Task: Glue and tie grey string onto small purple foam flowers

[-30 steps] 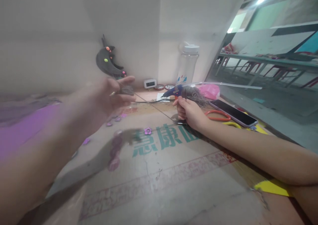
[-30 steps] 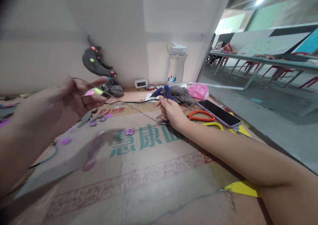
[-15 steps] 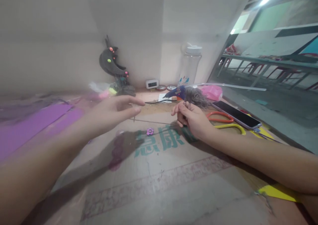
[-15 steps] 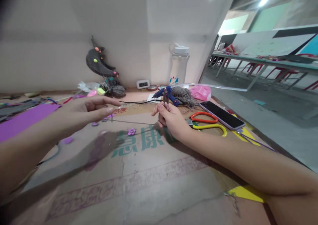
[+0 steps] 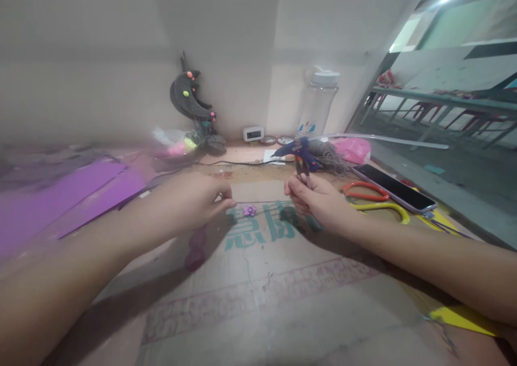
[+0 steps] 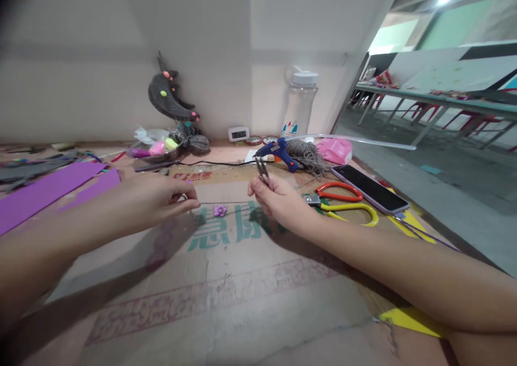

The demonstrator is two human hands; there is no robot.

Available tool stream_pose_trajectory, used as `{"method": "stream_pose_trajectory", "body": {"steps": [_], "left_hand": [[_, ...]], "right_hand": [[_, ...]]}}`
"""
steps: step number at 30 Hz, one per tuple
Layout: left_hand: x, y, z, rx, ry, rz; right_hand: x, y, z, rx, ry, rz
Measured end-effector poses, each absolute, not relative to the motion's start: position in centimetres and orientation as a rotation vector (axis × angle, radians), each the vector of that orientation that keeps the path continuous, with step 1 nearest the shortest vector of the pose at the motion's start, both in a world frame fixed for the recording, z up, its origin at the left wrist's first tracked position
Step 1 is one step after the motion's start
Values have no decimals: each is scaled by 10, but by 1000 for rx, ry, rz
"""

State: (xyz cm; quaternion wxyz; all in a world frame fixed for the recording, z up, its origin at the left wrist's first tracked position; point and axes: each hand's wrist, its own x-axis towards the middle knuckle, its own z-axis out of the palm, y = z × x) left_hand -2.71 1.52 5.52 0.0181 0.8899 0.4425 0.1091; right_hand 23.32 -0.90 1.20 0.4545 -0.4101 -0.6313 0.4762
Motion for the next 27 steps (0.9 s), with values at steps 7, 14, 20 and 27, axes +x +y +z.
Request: {"method": "stream_pose_trajectory", "body": {"steps": [7,14,20,27], "left_hand": [[-16,3,78,2708,1494,147],[-21,6,69,2806,1400,232],[-20,1,73,2813,1406,244],[-20,4,72,2805,1393,266]], "right_hand": [[235,-9,12,-1305,-2229,602],[235,-10,2,-1406,-2338,567],[234,-14,7,-1146,-2273,681],[232,-24,20,-813,-1790,810]]}}
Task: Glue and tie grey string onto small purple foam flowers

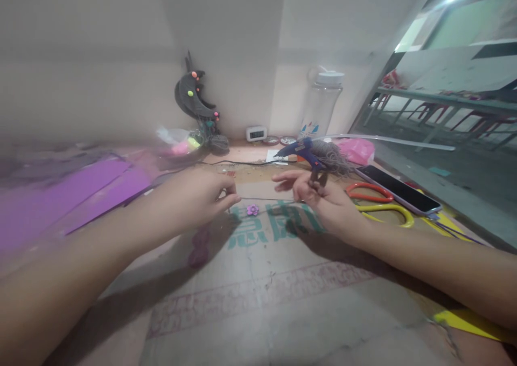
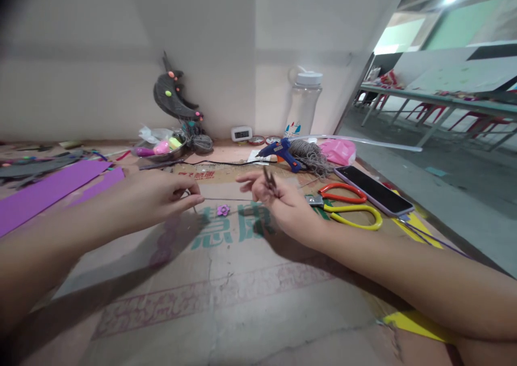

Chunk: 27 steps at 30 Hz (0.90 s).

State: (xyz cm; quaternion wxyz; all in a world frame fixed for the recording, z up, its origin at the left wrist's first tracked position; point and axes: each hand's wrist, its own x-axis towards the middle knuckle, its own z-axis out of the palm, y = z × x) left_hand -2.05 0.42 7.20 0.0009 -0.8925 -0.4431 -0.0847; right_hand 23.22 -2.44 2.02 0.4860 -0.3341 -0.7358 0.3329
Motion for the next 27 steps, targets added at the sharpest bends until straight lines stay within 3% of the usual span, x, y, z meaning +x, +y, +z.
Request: {"method": "stream_pose_trajectory", "body": {"steps": [6,12,18,22,27], "left_hand": [[-23,5,72,-2756,-1456,-323],[-2,-19,63,-2911,-1391,-1011],[17,-24,25,-3046,-1477,-1548],[19,-24,6,-3213,-1460,-1591],[21,-27,1,-3189,-1406,-1351]], "right_hand": [[231,-33,29,-703,-1508,1168],[224,-27,17,-1109,-1660,1097],[218,-28,15,-1149,-1724,1098],[220,-23,7,-1173,-1623,1209],[220,-18,-3,-974,-1459,1516]]}}
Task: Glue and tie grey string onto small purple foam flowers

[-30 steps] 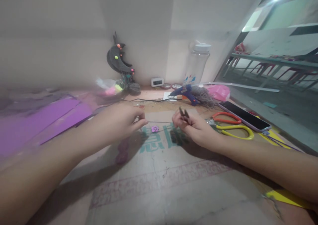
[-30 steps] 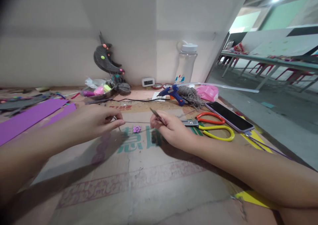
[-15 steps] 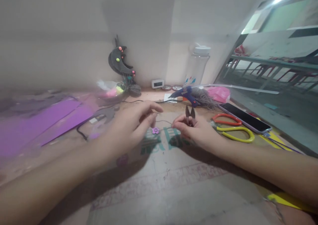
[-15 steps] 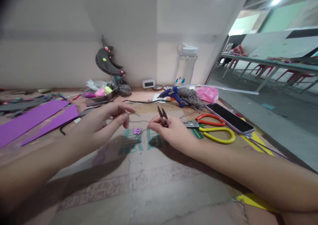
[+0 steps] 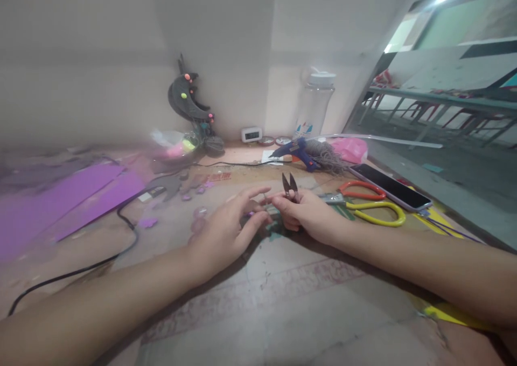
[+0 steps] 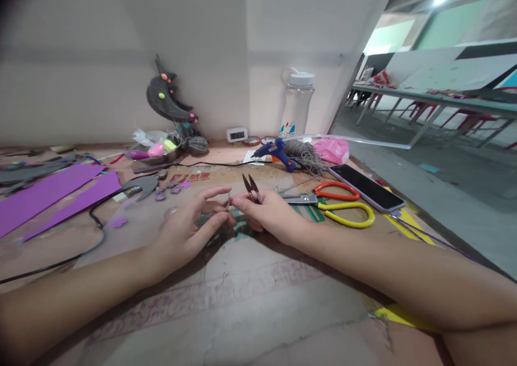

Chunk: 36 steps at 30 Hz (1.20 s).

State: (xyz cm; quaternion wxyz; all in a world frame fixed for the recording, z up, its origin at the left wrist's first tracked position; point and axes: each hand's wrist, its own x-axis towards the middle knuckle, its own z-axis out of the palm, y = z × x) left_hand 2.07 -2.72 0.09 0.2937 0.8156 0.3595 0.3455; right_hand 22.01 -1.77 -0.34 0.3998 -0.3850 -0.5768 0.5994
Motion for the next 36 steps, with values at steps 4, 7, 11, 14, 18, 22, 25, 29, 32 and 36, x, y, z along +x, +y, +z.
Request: {"method": "stream_pose_trajectory", "body": {"steps": [4,7,11,14,18,22,25,29,32,36], "left_hand": [[23,-24,1,2142,965,888],[24,-21,-1,2100,964,840],[24,-19,-4,2084,937,809],[25,-18,-4,2134,922,798],[25,-18,0,2182,892,784],[27,-18,3,2157,870,822],[29,-17,3,2111,791,785],[30,-15,5,1945,819,752],[29,-15,7,1841,946,762],[28,-15,5,1858,910,774]], "right_hand": [[219,-17,-6,-867,-1460,1578],[218,-18,-5,-853,-1442,1538],[217,-19,-3,-840,-1394,1539],[217,-21,-1,-855,-1444,1514],[216,-25,4,-941,-1572,1456],[215,-27,9,-1023,-1665,1387],[213,-28,10,-1034,-1687,1370],[212,-29,10,-1000,-1690,1361],[212,-30,10,-967,-1670,1359],[213,-28,9,-961,-1622,1369]]}}
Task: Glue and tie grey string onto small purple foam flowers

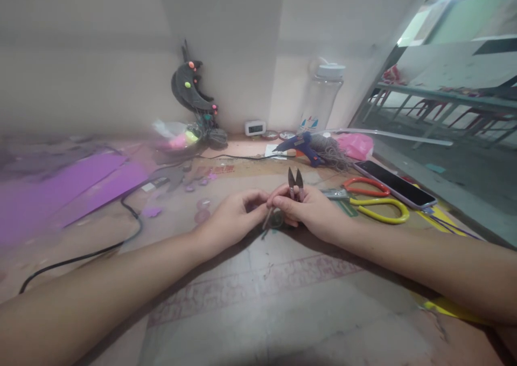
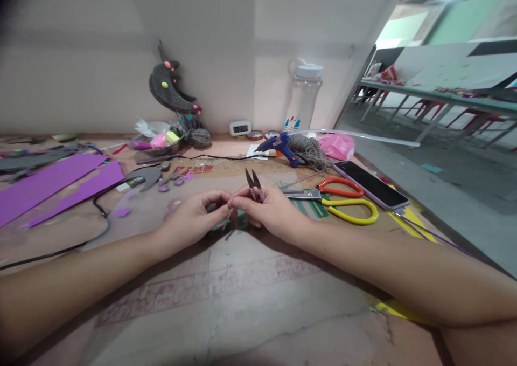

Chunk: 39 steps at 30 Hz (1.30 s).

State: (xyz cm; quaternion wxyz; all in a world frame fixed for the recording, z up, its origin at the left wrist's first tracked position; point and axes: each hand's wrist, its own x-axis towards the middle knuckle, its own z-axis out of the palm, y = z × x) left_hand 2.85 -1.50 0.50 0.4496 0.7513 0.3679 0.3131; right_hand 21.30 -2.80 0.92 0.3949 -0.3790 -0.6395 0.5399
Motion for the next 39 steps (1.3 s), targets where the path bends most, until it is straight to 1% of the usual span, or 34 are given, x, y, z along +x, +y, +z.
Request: {"method": "stream_pose_trajectory", "body": {"steps": [4,8,12,17,22,24,27,29,32,35,39], "left_hand": [[30,-14,-1,1827,820,790],[32,-12,-2,1801,696,777],[31,-13,-3,1840,726,811],[30,-18,-3,2097,689,870],[24,-21,-1,2490,679,861],[22,-22,0,2553,641,868],[20,-22,2,2405,725,949],[21,-20,4,2225,850,1028],[24,-13,4,1890,981,1046],[27,-6,1,1603,926,1002],[28,-2,-3,1548,893,968]], "right_hand": [[213,-25,5,-931,-1510,1406],[213,-23,2,-883,-1517,1455],[212,-22,2,-836,-1450,1508],[213,-19,2,-812,-1409,1577],[213,-18,-1,-820,-1399,1556],[213,-19,-1,-848,-1387,1556],[213,-20,-1,-832,-1386,1572],[213,-21,-1,-814,-1392,1580],[214,-21,-2,-811,-1405,1588],[215,-20,-2,-790,-1445,1610],[217,-18,-3,-754,-1461,1628]]}}
